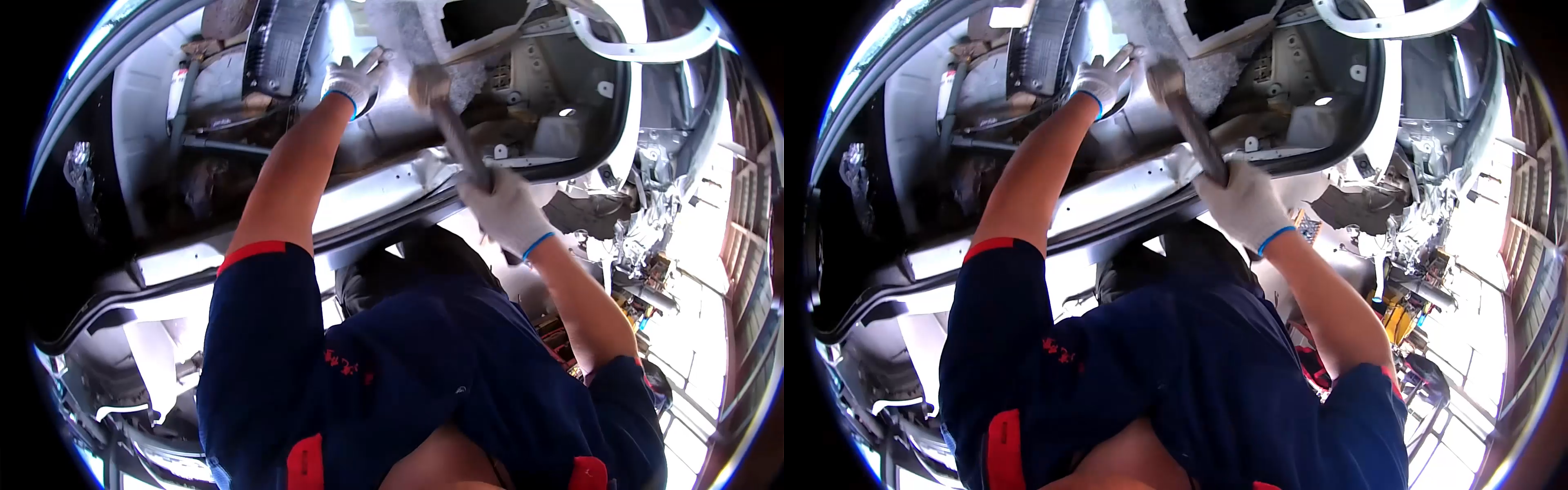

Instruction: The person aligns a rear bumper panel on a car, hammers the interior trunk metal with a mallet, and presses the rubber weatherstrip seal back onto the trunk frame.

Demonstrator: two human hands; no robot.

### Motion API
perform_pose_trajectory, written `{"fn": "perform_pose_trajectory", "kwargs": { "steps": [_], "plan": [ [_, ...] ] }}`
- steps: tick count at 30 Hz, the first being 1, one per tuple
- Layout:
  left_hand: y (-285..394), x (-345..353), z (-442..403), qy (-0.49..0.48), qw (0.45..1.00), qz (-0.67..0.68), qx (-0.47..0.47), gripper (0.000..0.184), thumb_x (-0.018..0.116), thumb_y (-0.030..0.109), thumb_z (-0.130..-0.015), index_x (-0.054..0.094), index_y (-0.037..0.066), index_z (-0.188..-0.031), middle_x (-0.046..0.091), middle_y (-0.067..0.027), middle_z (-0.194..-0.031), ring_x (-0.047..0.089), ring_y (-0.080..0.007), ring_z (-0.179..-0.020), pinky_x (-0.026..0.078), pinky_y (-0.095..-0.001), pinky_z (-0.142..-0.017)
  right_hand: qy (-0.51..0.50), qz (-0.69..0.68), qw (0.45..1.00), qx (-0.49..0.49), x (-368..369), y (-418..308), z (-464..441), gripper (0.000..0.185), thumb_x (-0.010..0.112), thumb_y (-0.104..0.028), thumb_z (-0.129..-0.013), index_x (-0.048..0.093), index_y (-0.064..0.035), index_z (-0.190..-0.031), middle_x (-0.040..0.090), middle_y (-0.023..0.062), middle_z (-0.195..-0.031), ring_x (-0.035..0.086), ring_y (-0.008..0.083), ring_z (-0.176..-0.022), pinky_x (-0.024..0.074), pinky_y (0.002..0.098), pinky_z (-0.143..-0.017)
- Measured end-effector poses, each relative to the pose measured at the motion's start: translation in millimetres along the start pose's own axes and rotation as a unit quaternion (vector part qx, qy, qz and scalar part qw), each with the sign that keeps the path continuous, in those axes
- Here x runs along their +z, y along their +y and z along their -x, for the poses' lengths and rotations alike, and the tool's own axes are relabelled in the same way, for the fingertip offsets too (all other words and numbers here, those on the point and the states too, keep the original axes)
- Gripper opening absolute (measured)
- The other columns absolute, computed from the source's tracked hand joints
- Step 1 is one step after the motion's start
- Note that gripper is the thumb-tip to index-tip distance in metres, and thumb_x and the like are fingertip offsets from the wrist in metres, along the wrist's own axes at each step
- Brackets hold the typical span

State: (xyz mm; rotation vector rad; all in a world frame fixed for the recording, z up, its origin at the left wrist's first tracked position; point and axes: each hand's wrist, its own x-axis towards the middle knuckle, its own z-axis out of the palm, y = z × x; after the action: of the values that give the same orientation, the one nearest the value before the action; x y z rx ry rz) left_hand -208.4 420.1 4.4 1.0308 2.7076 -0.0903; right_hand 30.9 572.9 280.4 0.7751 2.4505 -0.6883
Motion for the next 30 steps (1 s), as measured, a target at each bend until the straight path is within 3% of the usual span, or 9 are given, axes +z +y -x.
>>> {"fn": "perform_pose_trajectory", "kwargs": {
  "steps": [4,6,9,11,17,18,22,26,30],
  "plan": [
    [-1,7,8,0.025,1.0,-0.002,0.006,0.073,0.053,0.012,-0.101,0.039,0.037,-0.169,0.011,0.0062,-0.185,0.063,-0.0313,-0.13,0.059,-0.0472,-0.095,0.147,-0.004,0.974,-0.171,-17,-34,-24,0.042,0.077,-0.035,-0.096,0.064,0.0029,-0.109,0.074,0.0323,-0.091,0.076,0.0488,-0.094,0.0607,0.0514,-0.081],
    [1,1,8,0.001,1.0,0.009,0.004,0.074,0.053,0.011,-0.102,0.038,0.039,-0.169,0.009,0.0085,-0.185,0.061,-0.0323,-0.133,0.055,-0.0489,-0.1,0.153,-0.024,0.978,-0.137,9,5,-28,0.045,0.077,-0.037,-0.096,0.066,0.0031,-0.114,0.074,0.0328,-0.093,0.075,0.0491,-0.096,0.0615,0.0512,-0.083],
    [3,-10,6,-0.018,1.0,0.018,0.007,0.074,0.055,0.013,-0.103,0.037,0.041,-0.169,0.009,0.0112,-0.185,0.055,-0.0345,-0.142,0.05,-0.0529,-0.107,-0.008,0.068,0.992,0.102,49,99,-17,0.051,0.069,-0.039,-0.094,0.07,0.0043,-0.12,0.075,0.0345,-0.103,0.074,0.0499,-0.106,0.0603,0.053,-0.094],
    [-2,-13,8,-0.038,0.999,0.006,0.017,0.075,0.055,0.014,-0.103,0.036,0.042,-0.169,0.009,0.0116,-0.185,0.053,-0.0359,-0.145,0.048,-0.0569,-0.11,-0.054,0.018,0.993,0.099,49,73,-14,0.049,0.066,-0.036,-0.091,0.071,0.0049,-0.117,0.075,0.0358,-0.106,0.073,0.0497,-0.11,0.0584,0.0532,-0.099],
    [2,-8,12,-0.015,0.999,0.039,-0.004,0.071,0.047,0.011,-0.105,0.037,0.042,-0.168,0.007,0.0119,-0.185,0.057,-0.0351,-0.139,0.051,-0.0504,-0.106,0.037,-0.013,0.998,-0.058,-10,-22,4,0.036,0.074,-0.032,-0.093,0.072,0.0003,-0.109,0.072,0.0164,-0.078,0.073,0.0265,-0.071,0.0577,0.0406,-0.067],
    [-1,-4,13,-0.009,0.999,0.032,0.003,0.072,0.048,0.01,-0.105,0.037,0.041,-0.169,0.006,0.0121,-0.185,0.058,-0.0344,-0.137,0.051,-0.0498,-0.105,0.065,-0.051,0.992,-0.095,-17,-36,2,0.035,0.075,-0.031,-0.093,0.071,0.0014,-0.108,0.074,0.0247,-0.086,0.077,0.0366,-0.084,0.0597,0.0452,-0.08],
    [-5,2,13,0.036,0.999,0.013,0.018,0.071,0.054,0.011,-0.101,0.043,0.035,-0.167,0.012,0.0075,-0.185,0.063,-0.0311,-0.13,0.058,-0.0469,-0.099,0.148,-0.067,0.977,-0.141,19,11,-29,0.035,0.075,-0.028,-0.093,0.071,0.0021,-0.11,0.075,0.0213,-0.085,0.078,0.0319,-0.08,0.0606,0.0431,-0.077],
    [0,-45,28,-0.07,0.997,-0.01,0.013,0.081,0.055,0.01,-0.101,0.031,0.041,-0.172,0.005,0.0081,-0.185,0.053,-0.034,-0.146,0.051,-0.0523,-0.108,-0.081,-0.001,0.981,0.174,67,89,-13,0.039,0.061,-0.023,-0.087,0.072,0.0084,-0.108,0.074,0.0265,-0.082,0.079,0.0359,-0.078,0.0615,0.0454,-0.072],
    [5,-17,14,-0.015,0.999,0.035,-0.001,0.077,0.049,0.012,-0.104,0.03,0.044,-0.171,0.009,0.0131,-0.184,0.053,-0.0384,-0.142,0.044,-0.0613,-0.115,-0.103,0.007,0.985,0.137,50,94,6,0.039,0.065,-0.023,-0.084,0.072,0.0101,-0.103,0.074,0.0247,-0.079,0.076,0.0383,-0.072,0.0605,0.046,-0.068]
  ]
}}
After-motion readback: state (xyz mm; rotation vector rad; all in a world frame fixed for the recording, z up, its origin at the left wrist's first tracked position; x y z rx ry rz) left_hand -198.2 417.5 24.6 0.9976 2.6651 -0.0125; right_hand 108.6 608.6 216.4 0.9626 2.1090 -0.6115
